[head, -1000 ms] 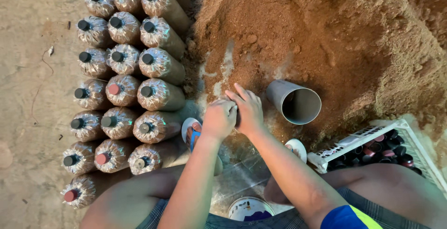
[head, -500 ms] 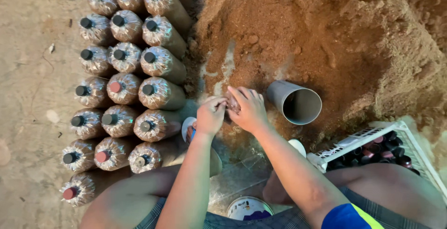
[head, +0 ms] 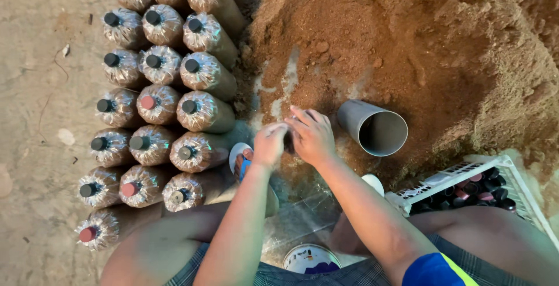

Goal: The person fills a cylindrical container with sawdust from a large pile, then places a black cap on top. The person then wraps the filled cylinder in a clear plastic bag and secures it with a rubber band.

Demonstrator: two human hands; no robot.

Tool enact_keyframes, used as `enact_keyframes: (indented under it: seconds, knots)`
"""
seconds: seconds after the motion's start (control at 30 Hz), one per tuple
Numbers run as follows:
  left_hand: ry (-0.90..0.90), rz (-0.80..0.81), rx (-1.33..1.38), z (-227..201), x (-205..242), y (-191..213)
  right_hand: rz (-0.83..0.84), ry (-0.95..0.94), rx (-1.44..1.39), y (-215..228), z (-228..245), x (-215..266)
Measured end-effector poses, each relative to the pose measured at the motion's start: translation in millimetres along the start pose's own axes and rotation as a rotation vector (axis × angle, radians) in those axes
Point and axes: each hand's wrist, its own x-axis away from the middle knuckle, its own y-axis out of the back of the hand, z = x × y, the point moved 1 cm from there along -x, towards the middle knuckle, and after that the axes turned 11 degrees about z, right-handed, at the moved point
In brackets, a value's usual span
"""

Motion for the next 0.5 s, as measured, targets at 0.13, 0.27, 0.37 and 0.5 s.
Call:
enact_keyframes:
  seconds: [0.13, 0.27, 0.37, 0.5]
  knots:
    - [0.014, -0.145, 0.597, -11.1, 6.2, -2.0, -0.084, 0.038, -0.003, -1.8, -5.3, -3.0]
    - [-0.163, -0.083, 0.554, 6.9, -16.7, 4.6, -0.082, 0.1, -0.131, 22.1, 2.1, -7.1]
    - [-0.335, 0.023, 0.172, -26.1, -1.6, 5.3, -0.1, 0.171, -0.22, 58.2, 17.4, -21.2]
    - [-0.471, 0.206, -0.026, -84.3, 28.8, 11.1, -0.109, 0.258, -0.291, 108.8, 36.6, -37.3]
